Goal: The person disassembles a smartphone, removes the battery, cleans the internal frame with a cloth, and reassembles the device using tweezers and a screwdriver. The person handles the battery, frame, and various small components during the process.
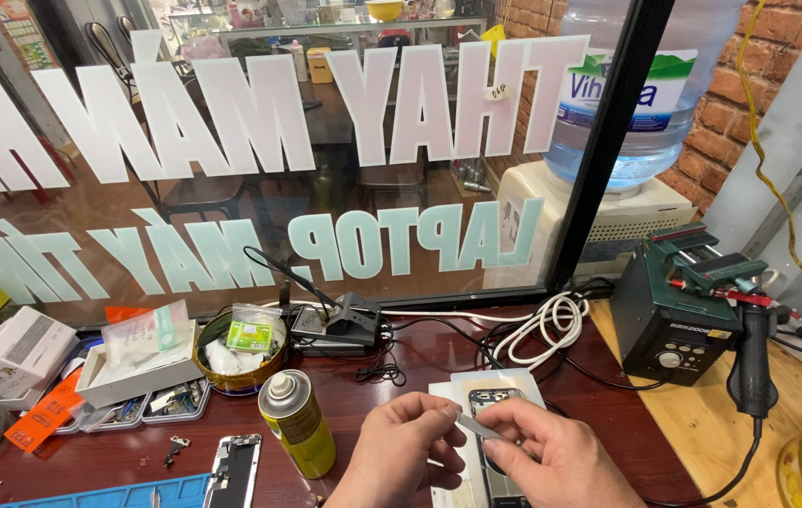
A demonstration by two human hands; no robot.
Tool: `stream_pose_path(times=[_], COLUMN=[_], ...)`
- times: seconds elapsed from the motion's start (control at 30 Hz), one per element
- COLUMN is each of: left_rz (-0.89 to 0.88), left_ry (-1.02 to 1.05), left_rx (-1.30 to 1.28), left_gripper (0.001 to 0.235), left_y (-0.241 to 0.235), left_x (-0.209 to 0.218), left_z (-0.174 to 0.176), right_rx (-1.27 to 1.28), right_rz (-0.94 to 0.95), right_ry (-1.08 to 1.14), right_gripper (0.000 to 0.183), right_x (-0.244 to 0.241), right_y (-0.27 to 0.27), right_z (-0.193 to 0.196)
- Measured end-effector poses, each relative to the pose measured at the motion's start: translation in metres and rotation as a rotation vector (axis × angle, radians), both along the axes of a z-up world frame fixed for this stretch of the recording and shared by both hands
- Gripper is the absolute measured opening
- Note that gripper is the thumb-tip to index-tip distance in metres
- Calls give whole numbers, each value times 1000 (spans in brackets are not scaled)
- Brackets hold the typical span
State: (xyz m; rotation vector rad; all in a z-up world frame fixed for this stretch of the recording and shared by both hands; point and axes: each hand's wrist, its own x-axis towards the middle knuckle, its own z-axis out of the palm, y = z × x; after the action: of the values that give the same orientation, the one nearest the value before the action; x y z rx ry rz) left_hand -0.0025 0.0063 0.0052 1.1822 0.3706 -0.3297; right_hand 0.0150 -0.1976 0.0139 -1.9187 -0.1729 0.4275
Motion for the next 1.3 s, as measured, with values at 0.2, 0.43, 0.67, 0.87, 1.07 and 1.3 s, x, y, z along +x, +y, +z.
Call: stream_pose_path(times=[0.2, 0.43, 0.67, 0.87, 1.07, 1.3], left_rz=[-19, -20, -61, -81, -27, -40], left_ry=[-33, -10, 85, 65, 62, 49], left_rx=[-37, -118, -252, -260, -285, -299], left_gripper=[24, 20, 13, 13, 17, 14], left_y=[1, -2, 5, 6, 3, 8], left_x=[-4, -5, -6, -7, -11, -12], left_z=[9, 15, 13, 13, 18, 15], right_rx=[50, -16, -106, -93, -2, -61], right_rz=[-29, 4, 3, 10, -6, 15], right_ry=[28, -106, -146, -52, 16, 43], right_gripper=[33, 30, 29, 29, 25, 26], right_x=[3, 1, 1, 4, 2, 6], right_y=[-3, -2, -4, -6, -1, 0], right_z=[-1, -1, -3, 3, 4, 2])
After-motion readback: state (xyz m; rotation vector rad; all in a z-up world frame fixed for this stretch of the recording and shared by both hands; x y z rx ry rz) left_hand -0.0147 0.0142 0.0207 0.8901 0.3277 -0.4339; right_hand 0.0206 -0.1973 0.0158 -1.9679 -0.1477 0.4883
